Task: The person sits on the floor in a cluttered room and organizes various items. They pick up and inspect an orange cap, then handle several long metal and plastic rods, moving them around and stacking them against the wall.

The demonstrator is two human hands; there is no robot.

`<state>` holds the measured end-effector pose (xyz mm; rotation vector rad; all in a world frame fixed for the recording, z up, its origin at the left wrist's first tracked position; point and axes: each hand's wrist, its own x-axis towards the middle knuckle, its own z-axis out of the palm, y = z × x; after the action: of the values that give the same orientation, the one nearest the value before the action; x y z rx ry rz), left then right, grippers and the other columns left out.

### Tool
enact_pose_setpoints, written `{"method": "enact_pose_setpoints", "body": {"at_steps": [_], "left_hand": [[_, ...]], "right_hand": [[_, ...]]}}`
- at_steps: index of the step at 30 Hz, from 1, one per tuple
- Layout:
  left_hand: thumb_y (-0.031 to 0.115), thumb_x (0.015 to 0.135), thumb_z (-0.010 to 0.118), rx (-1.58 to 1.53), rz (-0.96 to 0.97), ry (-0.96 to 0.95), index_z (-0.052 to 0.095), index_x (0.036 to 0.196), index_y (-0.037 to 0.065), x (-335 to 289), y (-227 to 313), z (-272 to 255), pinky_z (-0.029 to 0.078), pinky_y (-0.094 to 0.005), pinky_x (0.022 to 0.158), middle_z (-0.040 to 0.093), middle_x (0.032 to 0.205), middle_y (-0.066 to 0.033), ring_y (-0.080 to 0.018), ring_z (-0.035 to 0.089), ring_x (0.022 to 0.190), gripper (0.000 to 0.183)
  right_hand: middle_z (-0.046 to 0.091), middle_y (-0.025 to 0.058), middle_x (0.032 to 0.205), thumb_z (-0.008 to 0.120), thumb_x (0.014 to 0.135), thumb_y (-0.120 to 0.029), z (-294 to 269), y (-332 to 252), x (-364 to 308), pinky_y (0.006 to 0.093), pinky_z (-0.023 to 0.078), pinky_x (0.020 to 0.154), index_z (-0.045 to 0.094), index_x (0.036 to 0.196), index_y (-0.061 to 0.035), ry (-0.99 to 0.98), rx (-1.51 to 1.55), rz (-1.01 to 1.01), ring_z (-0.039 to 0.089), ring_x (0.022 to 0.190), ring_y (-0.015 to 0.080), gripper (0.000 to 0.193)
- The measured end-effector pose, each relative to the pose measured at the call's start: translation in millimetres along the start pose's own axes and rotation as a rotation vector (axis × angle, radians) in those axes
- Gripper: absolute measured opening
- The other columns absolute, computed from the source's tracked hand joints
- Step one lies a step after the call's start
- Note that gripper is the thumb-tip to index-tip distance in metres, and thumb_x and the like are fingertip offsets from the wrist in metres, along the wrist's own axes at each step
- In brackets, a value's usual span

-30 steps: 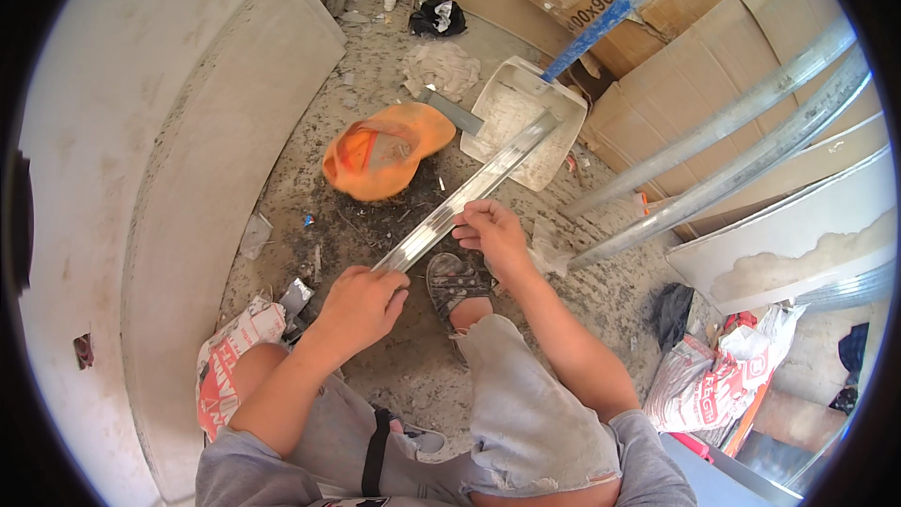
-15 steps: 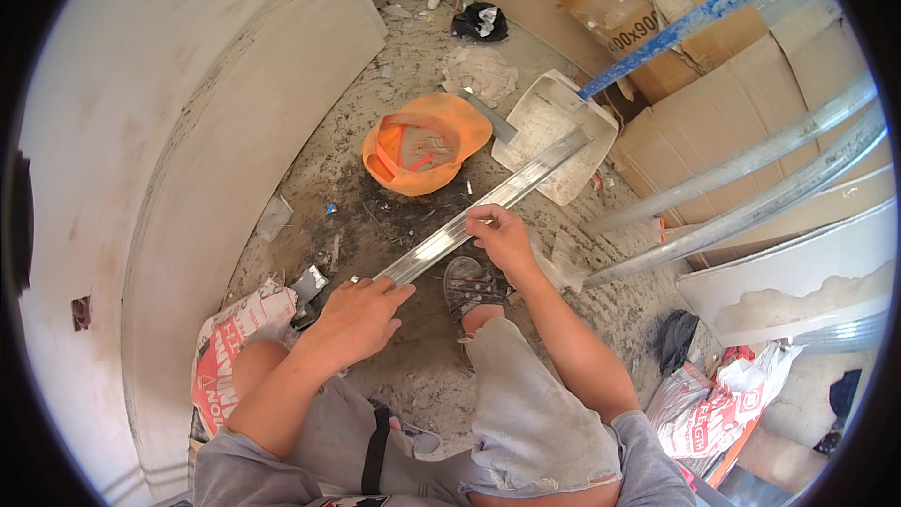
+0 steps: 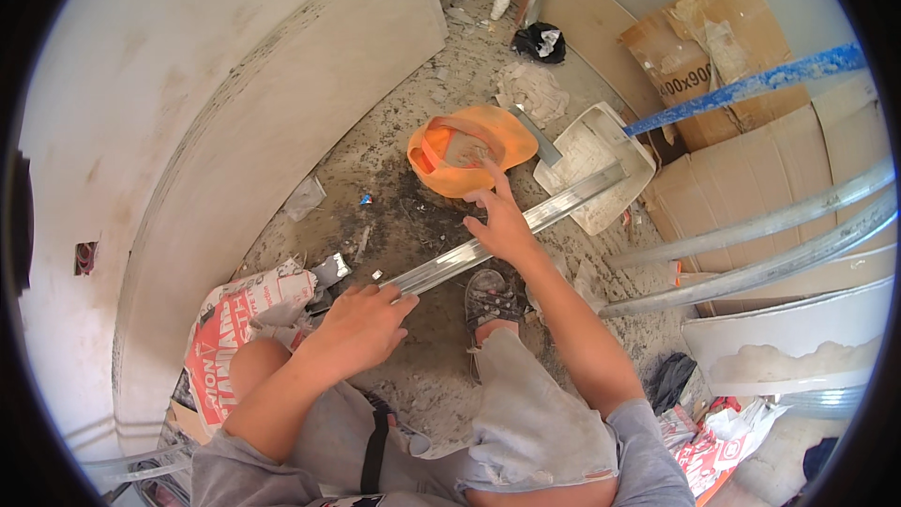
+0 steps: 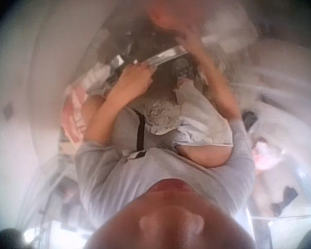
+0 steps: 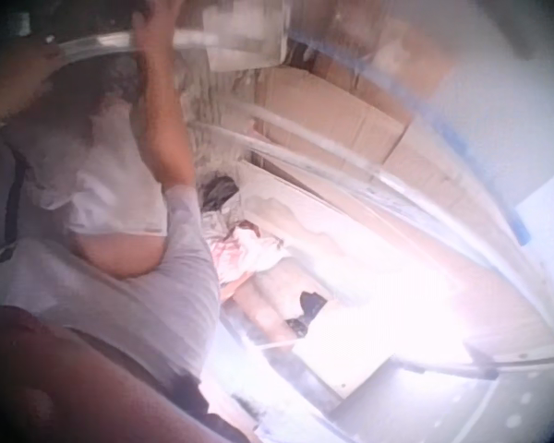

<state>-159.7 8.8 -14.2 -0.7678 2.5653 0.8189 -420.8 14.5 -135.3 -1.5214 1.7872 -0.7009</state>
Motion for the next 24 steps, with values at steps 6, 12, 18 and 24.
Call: {"method": "enact_pose_setpoints", "body": {"at_steps": [6, 12, 18, 24], "left_hand": [[0.018, 0.081, 0.068, -0.017, -0.014, 0.005, 0.056, 0.119, 0.006, -6.3, -1.2, 0.2, 0.047, -0.0415, 0.086, 0.059, 0.105, -0.0107, -0.0284, 0.06, 0.1, 0.041], [0.019, 0.081, 0.068, -0.039, 0.013, -0.016, 0.056, 0.118, 0.005, -11.5, 2.6, -9.5, 0.047, -0.0419, 0.086, 0.059, 0.104, -0.0107, -0.029, 0.06, 0.1, 0.041], [0.019, 0.082, 0.067, -0.059, 0.044, 0.003, 0.056, 0.118, 0.005, -10.5, 5.3, -11.0, 0.047, -0.0424, 0.086, 0.059, 0.106, -0.0111, -0.03, 0.059, 0.1, 0.041], [0.019, 0.082, 0.067, -0.067, -0.011, 0.02, 0.055, 0.119, 0.005, -19.4, 0.1, -15.5, 0.047, -0.0412, 0.086, 0.059, 0.106, -0.0112, -0.0299, 0.059, 0.101, 0.041]], "right_hand": [[0.047, 0.017, 0.122, 0.06, 0.081, 0.003, 5.9, 12.2, 33.6, 0.0353, 0.05, 0.086, 0.058, 0.107, -0.0002, -0.107, 0.089, -0.11, 0.062, 0.096, 0.0282, 0.026], [0.045, 0.0096, 0.121, 0.061, 0.082, 0.001, 5.6, -78.9, 32.2, 0.033, 0.05, 0.086, 0.057, 0.112, -0.0015, -0.204, 0.569, -0.262, 0.058, 0.101, 0.0195, 0.03], [0.041, 0.0167, 0.134, 0.065, 0.08, -0.001, -10.6, -87.4, 52.5, 0.0331, 0.049, 0.09, 0.054, 0.118, 0.0003, -0.139, 0.837, -0.103, 0.057, 0.111, 0.0262, 0.039], [0.045, 0.0233, 0.134, 0.066, 0.078, -0.009, 3.5, 44.8, 71.4, 0.0425, 0.044, 0.098, 0.054, 0.119, 0.0038, 0.155, -0.019, 0.193, 0.052, 0.117, 0.0391, 0.044]]}}
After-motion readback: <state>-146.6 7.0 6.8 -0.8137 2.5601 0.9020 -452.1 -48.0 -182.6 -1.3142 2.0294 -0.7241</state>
